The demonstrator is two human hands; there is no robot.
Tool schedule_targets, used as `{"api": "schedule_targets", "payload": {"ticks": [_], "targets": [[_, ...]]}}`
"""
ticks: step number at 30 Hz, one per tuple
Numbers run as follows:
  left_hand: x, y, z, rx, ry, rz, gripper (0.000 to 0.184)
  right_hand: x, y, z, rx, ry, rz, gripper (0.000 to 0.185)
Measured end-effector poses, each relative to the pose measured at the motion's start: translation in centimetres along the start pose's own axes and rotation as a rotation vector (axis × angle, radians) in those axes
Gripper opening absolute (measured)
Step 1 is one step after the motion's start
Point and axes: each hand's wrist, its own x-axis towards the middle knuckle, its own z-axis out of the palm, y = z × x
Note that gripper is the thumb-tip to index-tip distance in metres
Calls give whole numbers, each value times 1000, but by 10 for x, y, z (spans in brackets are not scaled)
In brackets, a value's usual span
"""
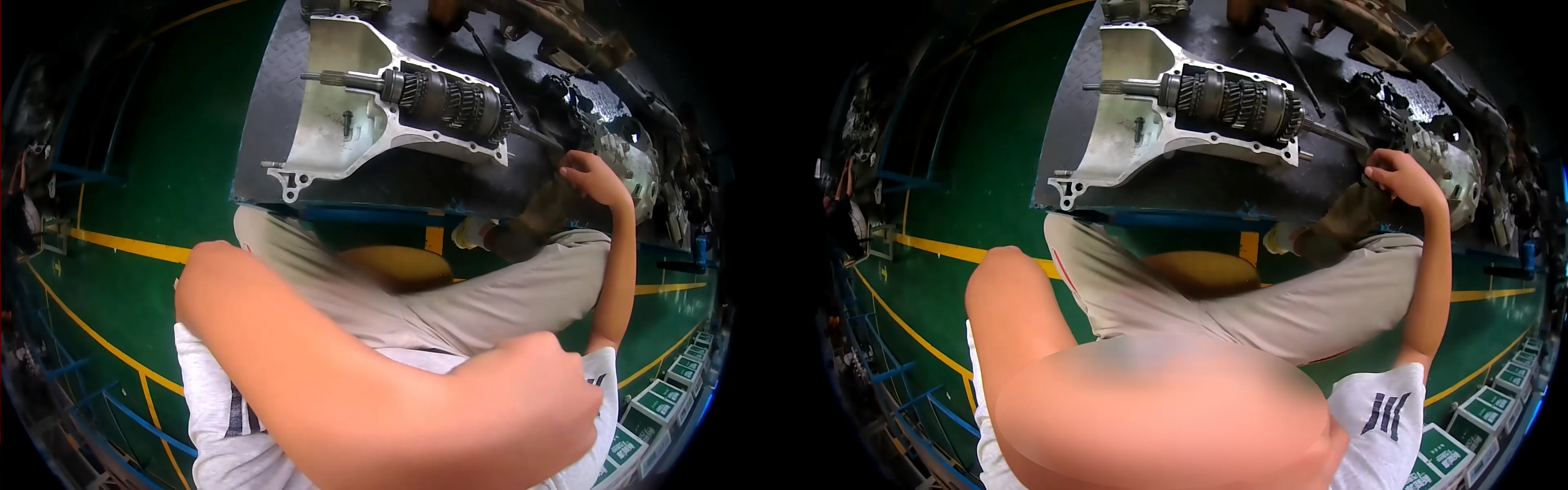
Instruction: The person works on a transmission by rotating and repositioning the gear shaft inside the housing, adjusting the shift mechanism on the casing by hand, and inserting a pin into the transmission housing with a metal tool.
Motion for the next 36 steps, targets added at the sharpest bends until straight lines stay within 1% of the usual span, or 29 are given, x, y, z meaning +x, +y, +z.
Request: {"api": "schedule_targets", "payload": {"ticks": [3, 5, 6, 7, 8, 9, 10, 11, 12, 13, 14, 16, 17, 18, 19, 20, 22, 23, 24, 25, 26, 27, 28, 30, 31, 32, 34, 35, 36], "targets": [[-26, -5, -12, 42, 38, -96, 17, -2, 0, 1, 16, -2, -4, 20], [-52, -18, -26, 85, 99, -239, 14, -3, -1, 0, 15, 2, -9, 20], [-67, -28, -34, 122, 151, -367, 13, -6, -2, -1, 22, 33, -20, 19], [-86, -42, -41, 175, 196, -557, 11, -8, -3, 0, 34, 70, -30, 19], [-103, -59, -47, 241, 216, -774, 10, -12, -6, 4, 66, 138, -90, 17], [-120, -78, -53, 316, 174, -1004, 17, -12, -5, 4, 82, 157, -120, 17], [-143, -101, -48, 348, 192, -1087, 17, -13, -4, 5, 99, 174, -151, 16], [-169, -128, -41, 290, 128, -1089, 16, -14, -4, 6, 110, 181, -149, 16], [-189, -155, -34, 208, 83, -1041, 21, -14, -5, 6, 125, 203, -173, 16], [-199, -178, -26, 147, 58, -1049, 26, -14, -6, 6, 137, 223, -195, 16], [-201, -198, -18, 151, 57, -1047, 26, -14, -7, 6, 138, 227, -196, 16], [-197, -231, -4, -87, 377, -844, 32, -14, -8, 6, 126, 244, -215, 16], [-191, -239, -1, -85, 375, -836, 32, -13, -8, 6, 109, 245, -228, 16], [-184, -247, 0, -112, 379, -860, 37, -10, -6, 5, 110, 254, -224, 16], [-180, -254, 2, -141, 380, -884, 43, -8, -3, 6, 95, 265, -268, 16], [-179, -260, 8, -147, 374, -878, 43, -8, -2, 7, 80, 271, -309, 17], [-178, -273, 15, -7, 369, -814, 46, -11, -7, 5, 76, 276, -253, 19], [-177, -274, 16, -2, 361, -851, 42, -13, -11, 4, 92, 259, -213, 19], [-178, -276, 16, -18, 327, -842, 32, -16, -11, 5, 112, 246, -167, 20], [-180, -278, 13, -30, 254, -838, 22, -16, -6, 6, 98, 267, -178, 21], [-184, -278, 13, -24, 278, -804, 17, -15, 0, 6, 95, 285, -205, 22], [-188, -277, 17, -20, 328, -820, 18, -17, 3, 5, 114, 297, -204, 22], [-187, -273, 16, -22, 322, -838, 20, -18, 5, 3, 134, 306, -207, 22], [-183, -259, 12, -26, 345, -876, 28, -18, 14, 1, 135, 369, -275, 22], [-181, -254, 12, 2, 349, -929, 31, -19, 14, 0, 147, 405, -273, 22], [-185, -257, 16, 15, 375, -942, 29, -21, 15, -3, 130, 459, -299, 22], [-193, -262, 14, 124, 313, -919, 22, -33, 9, -10, 170, 714, -303, 22], [-203, -271, 20, 134, 459, -915, 19, -35, 14, -16, 161, 889, -299, 25], [-213, -280, 28, 138, 602, -911, 16, -40, 21, -24, 133, 1035, -191, 29]]}}
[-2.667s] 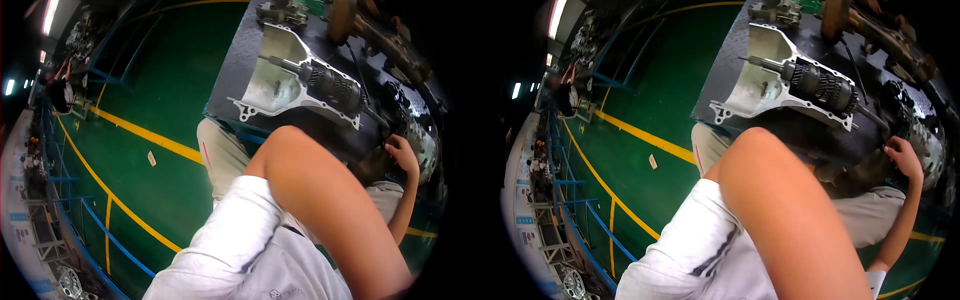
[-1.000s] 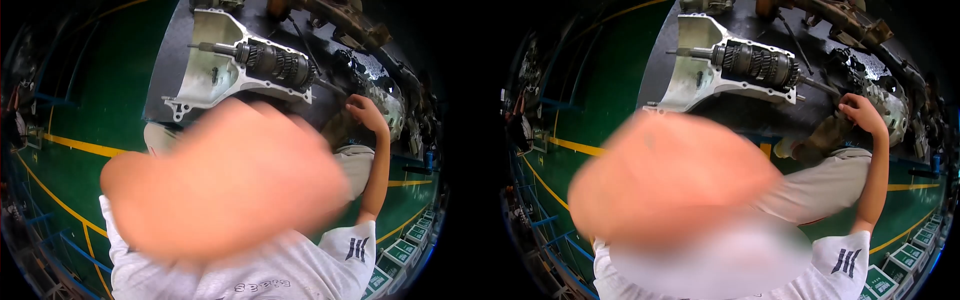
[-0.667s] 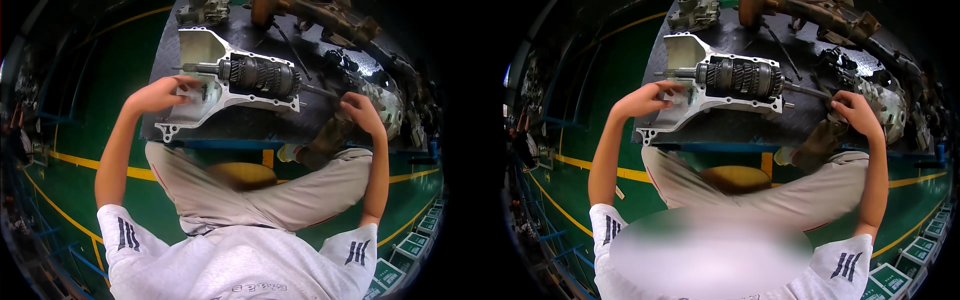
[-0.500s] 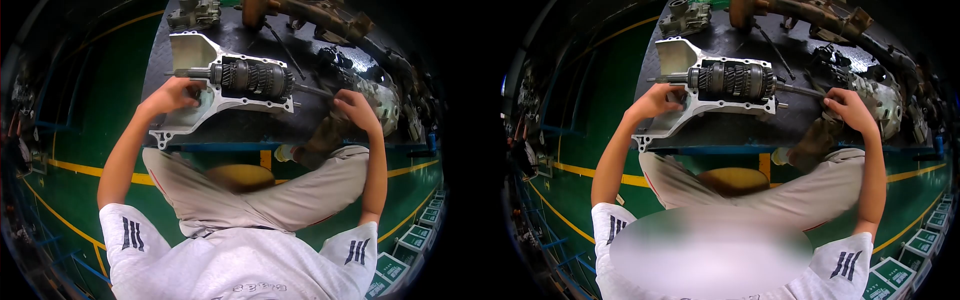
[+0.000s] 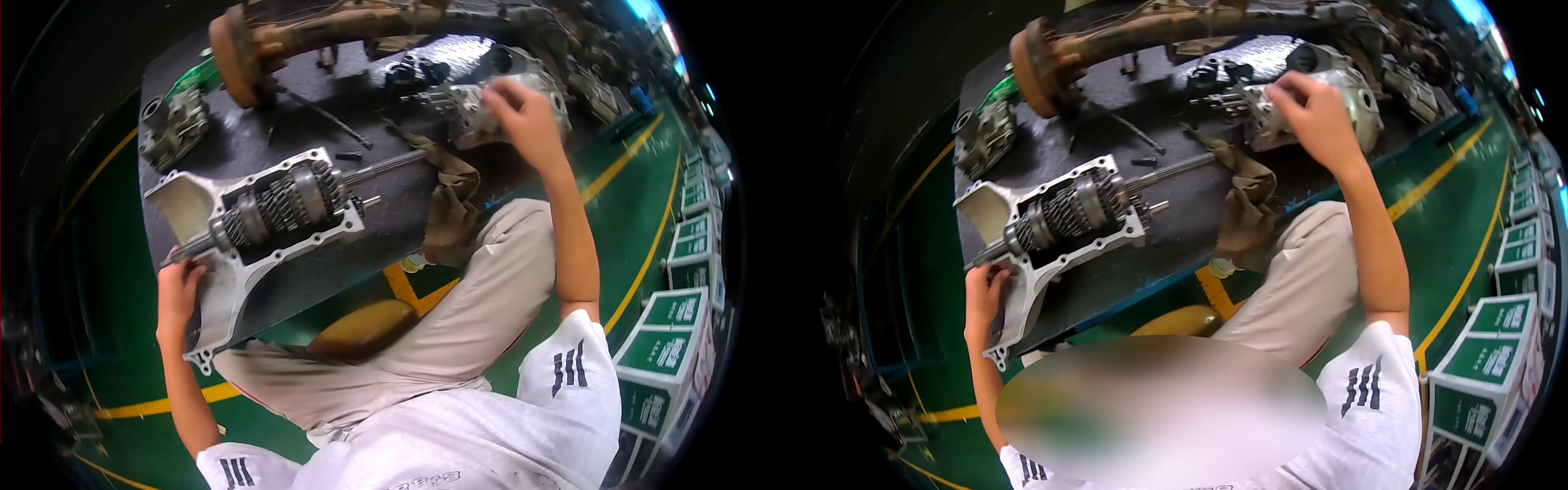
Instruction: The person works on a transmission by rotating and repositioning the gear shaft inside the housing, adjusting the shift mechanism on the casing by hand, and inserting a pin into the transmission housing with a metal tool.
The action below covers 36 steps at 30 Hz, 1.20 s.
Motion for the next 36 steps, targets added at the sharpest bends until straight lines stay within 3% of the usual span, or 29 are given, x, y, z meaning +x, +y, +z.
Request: {"api": "schedule_targets", "payload": {"ticks": [3, 6, 9, 11, 13, 17, 19, 22, 24, 26, 29, 31, 36], "targets": [[1, -9, -2, 62, -44, -66, 16, -2, 11, -12, -272, 11, 135, 29], [0, 1, -11, 46, -126, -117, 19, -8, 33, -6, -431, -244, 248, 25], [-2, -11, -10, 124, 49, 27, 22, -10, 33, 1, -499, -342, 379, 26], [9, -27, -15, 52, 224, -55, 17, -9, 39, 8, -574, -344, 414, 27], [27, -50, -18, 16, 406, -100, 10, -2, 47, 13, -612, -373, 401, 30], [70, -108, -24, -12, 450, -101, 15, -1, 55, 18, -553, -341, 376, 29], [88, -115, -22, -43, 442, -305, 15, 0, 59, 16, -384, -362, 455, 24], [102, -170, -14, -57, 433, -133, 15, -1, 57, 14, -337, -292, 422, 21], [101, -169, -3, -100, 461, -43, 28, 2, 55, 13, -345, -331, 454, 22], [96, -161, 4, -77, 491, -157, 35, 3, 56, 13, -352, -369, 493, 24], [92, -147, 1, 47, 484, -138, 43, 3, 61, 22, -498, -376, 437, 26], [89, -139, 5, 57, 502, -135, 39, 0, 68, 24, -621, -356, 340, 30], [88, -129, 9, 34, 481, -140, 34, -5, 61, 18, -609, -391, 377, 32]]}}
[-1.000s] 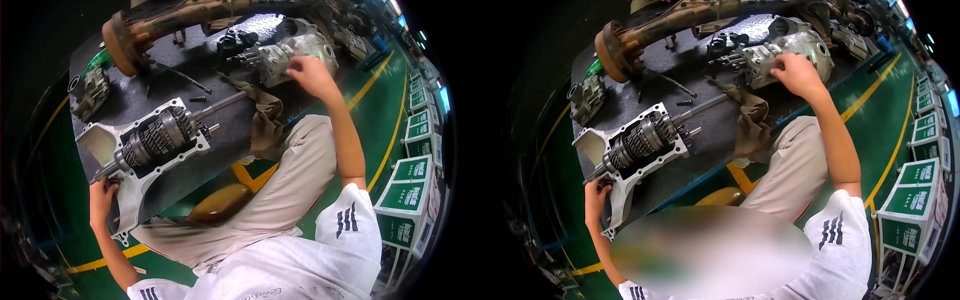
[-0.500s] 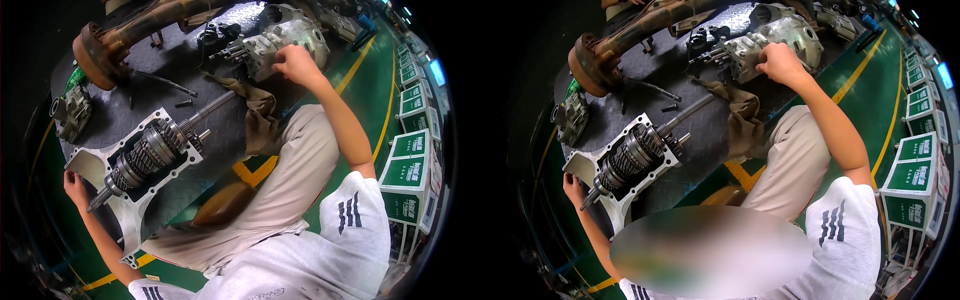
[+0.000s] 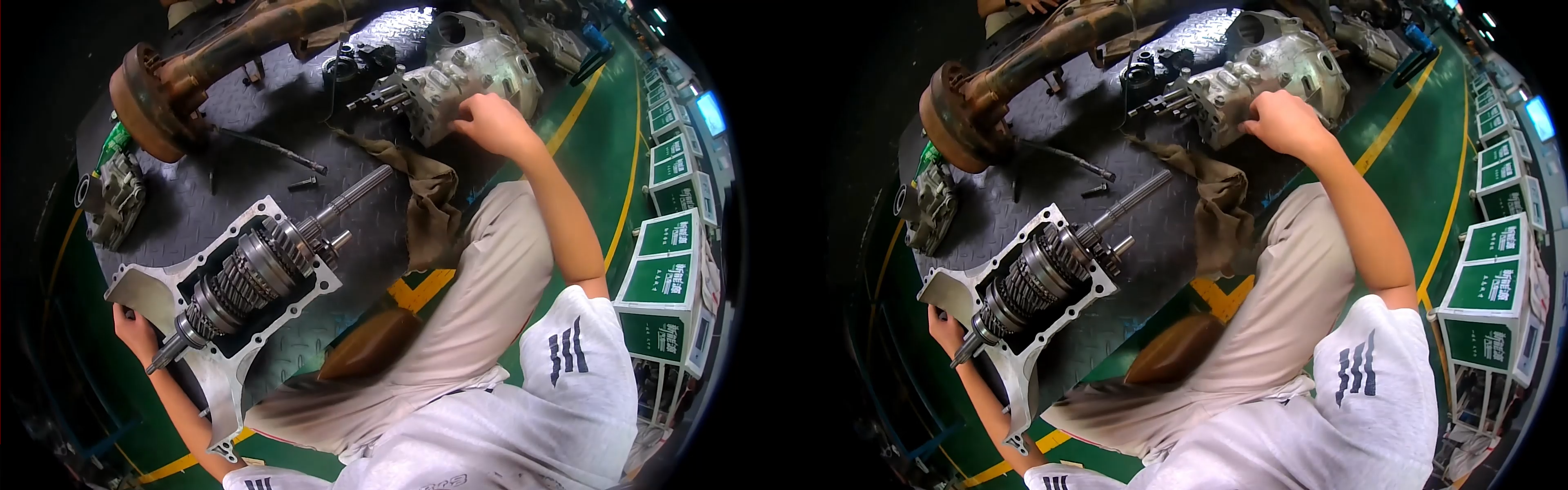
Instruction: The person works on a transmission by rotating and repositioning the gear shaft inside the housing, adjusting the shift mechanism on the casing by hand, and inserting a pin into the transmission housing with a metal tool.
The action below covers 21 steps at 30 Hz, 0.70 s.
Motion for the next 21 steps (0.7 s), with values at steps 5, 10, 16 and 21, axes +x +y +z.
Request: {"api": "schedule_targets", "payload": {"ticks": [5, 10, 16, 21], "targets": [[0, 1, -1, 19, -43, -8, 32, -2, -8, -3, 45, -18, 20, 33], [-2, 2, 0, -67, -44, -43, 36, -4, -18, -19, 33, -86, 105, 34], [-5, 6, 1, -56, -49, -76, 37, 13, -62, -23, 201, 590, -688, 37], [-4, 13, 3, -153, -75, -66, 39, 43, -83, 23, -107, 359, -785, 41]]}}
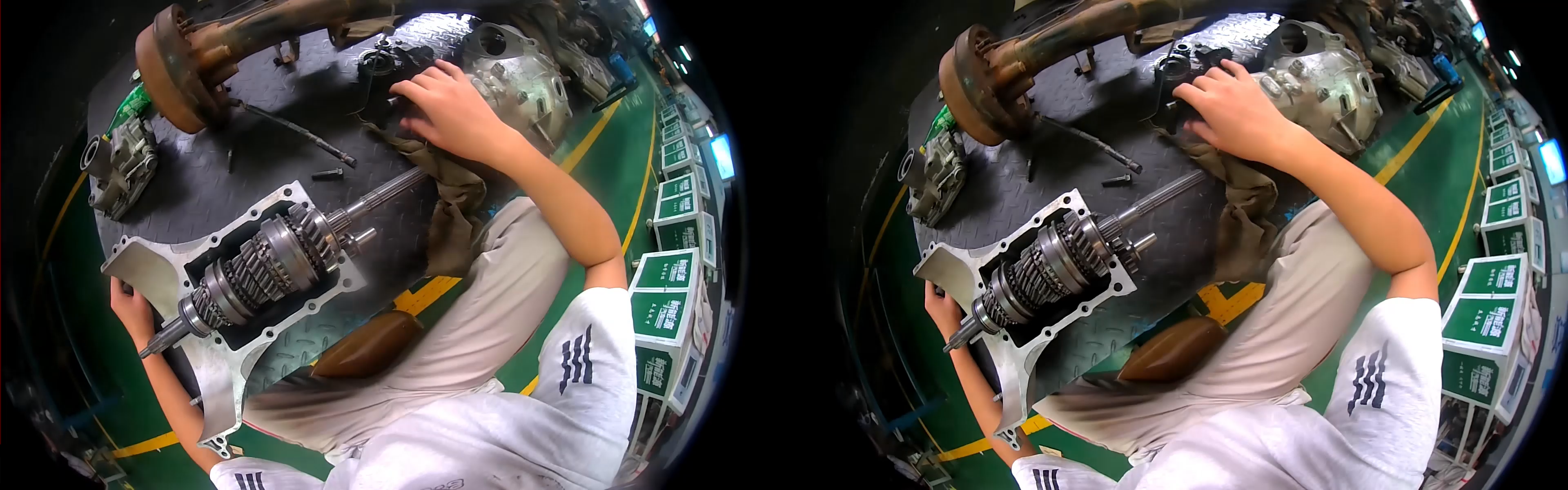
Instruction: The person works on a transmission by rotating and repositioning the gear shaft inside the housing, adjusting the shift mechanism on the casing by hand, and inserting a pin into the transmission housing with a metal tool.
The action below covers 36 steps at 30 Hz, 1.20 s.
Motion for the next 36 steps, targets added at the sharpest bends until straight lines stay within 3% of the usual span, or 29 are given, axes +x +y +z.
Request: {"api": "schedule_targets", "payload": {"ticks": [4, 19, 25, 32, 36], "targets": [[-1, 6, 0, 54, 8, -13, 38, 7, 5, 8, -62, 115, -49, 25], [1, -9, -3, 7, 15, 48, 42, 4, -1, 5, -104, 128, -59, 22], [2, -13, -6, 43, 22, 51, 35, -2, -1, -21, -5, 181, 19, 23], [2, -17, -1, -8, 35, 87, 25, -11, 16, -74, 98, 439, 114, 25], [5, -27, -3, 100, 22, 131, 26, -15, 32, -104, 158, 416, 191, 18]]}}
